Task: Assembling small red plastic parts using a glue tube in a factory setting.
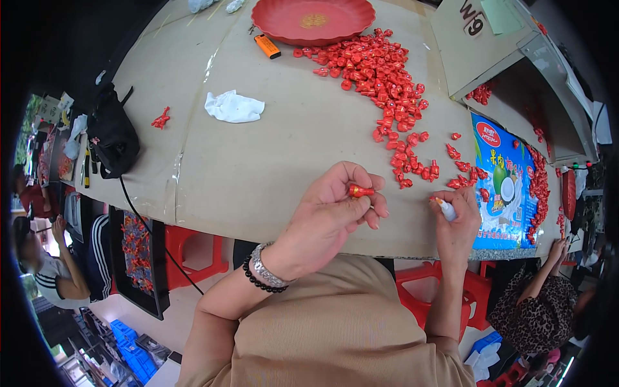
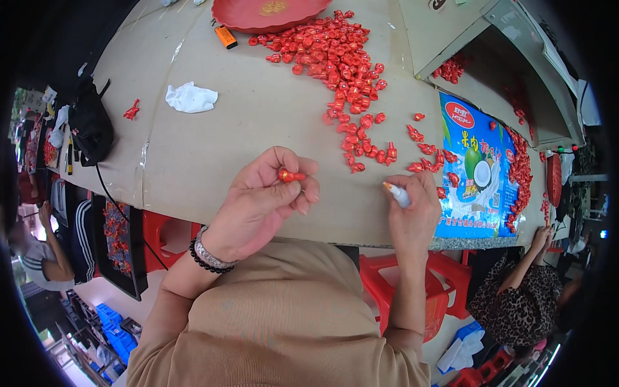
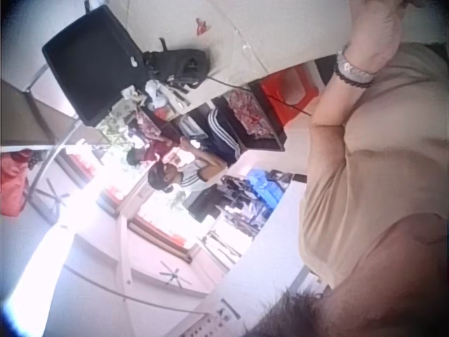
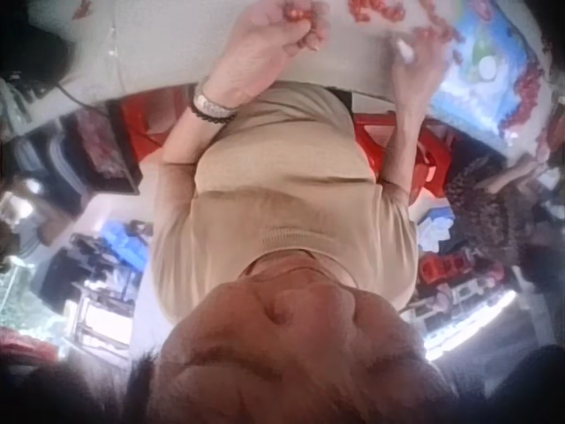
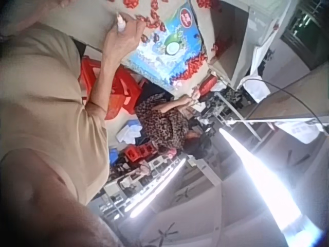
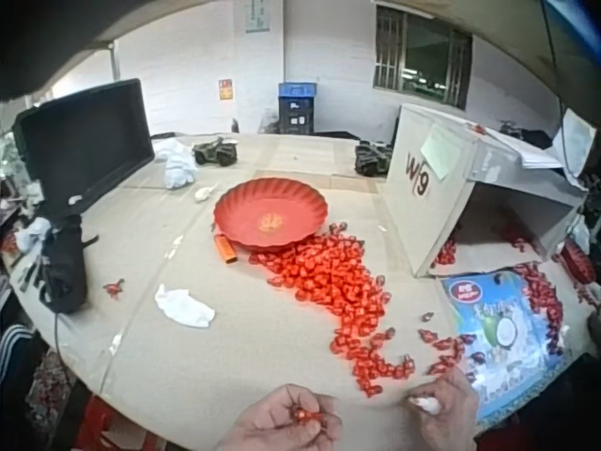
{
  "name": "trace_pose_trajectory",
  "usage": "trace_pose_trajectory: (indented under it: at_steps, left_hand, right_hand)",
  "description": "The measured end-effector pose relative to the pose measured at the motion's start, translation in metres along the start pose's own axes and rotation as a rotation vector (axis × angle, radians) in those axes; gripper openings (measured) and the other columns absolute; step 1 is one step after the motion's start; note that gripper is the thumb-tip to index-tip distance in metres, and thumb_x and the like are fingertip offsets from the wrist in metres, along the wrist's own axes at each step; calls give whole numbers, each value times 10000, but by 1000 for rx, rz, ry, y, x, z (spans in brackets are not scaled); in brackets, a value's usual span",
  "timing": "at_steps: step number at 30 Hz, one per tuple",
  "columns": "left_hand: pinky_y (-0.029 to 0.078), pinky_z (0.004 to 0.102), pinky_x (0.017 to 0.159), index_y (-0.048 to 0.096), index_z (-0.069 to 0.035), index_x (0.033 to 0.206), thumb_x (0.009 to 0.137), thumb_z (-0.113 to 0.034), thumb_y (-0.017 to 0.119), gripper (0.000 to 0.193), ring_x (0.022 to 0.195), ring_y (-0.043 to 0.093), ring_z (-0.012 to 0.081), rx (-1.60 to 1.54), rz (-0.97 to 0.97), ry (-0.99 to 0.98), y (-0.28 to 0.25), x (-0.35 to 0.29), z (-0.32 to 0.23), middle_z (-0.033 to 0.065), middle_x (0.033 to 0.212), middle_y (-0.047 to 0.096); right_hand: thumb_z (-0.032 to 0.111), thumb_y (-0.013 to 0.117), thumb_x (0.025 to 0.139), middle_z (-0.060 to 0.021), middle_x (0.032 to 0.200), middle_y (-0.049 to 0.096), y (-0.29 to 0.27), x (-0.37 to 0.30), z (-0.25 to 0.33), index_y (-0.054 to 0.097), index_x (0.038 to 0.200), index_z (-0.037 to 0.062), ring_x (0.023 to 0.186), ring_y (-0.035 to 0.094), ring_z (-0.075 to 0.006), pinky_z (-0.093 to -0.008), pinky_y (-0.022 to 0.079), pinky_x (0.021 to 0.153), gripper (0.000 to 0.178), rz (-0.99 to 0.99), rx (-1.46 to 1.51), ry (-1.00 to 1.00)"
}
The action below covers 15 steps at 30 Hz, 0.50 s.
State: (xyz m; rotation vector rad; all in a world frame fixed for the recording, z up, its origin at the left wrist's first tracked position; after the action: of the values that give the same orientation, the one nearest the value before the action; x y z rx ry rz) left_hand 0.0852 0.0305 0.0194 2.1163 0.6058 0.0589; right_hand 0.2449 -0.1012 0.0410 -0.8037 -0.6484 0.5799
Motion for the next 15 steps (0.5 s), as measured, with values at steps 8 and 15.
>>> trace_pose_trajectory:
  at_steps: [8,15]
  left_hand:
    - [430,209,557,522,-29,1107,915,-150,580,234,684,548,84,172,-3,30,-24,9,1,34,831,576]
    - [353,198,491,503,-16,1211,958,-191,500,307,596,484,66,242,-49,101,-39,8,6,15,733,531]
  right_hand:
    - [-75,678,655,-85,780,520,39,6,31,656,830,21,711,564,-228,-330,444,604,200,73,148,-82]
    - [-63,663,704,-47,819,518,47,21,37,624,907,26,755,543,-161,-296,440,654,225,137,327,-20]
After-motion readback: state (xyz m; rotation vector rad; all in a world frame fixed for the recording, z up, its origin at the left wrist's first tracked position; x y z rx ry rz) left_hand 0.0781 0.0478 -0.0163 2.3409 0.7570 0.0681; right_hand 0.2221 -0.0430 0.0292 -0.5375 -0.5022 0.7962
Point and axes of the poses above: each hand's wrist, its own x-axis towards the middle knuckle, its own y-axis out of the palm, z = x × y, the point moved 7 cm from there along x, towards the middle knuckle
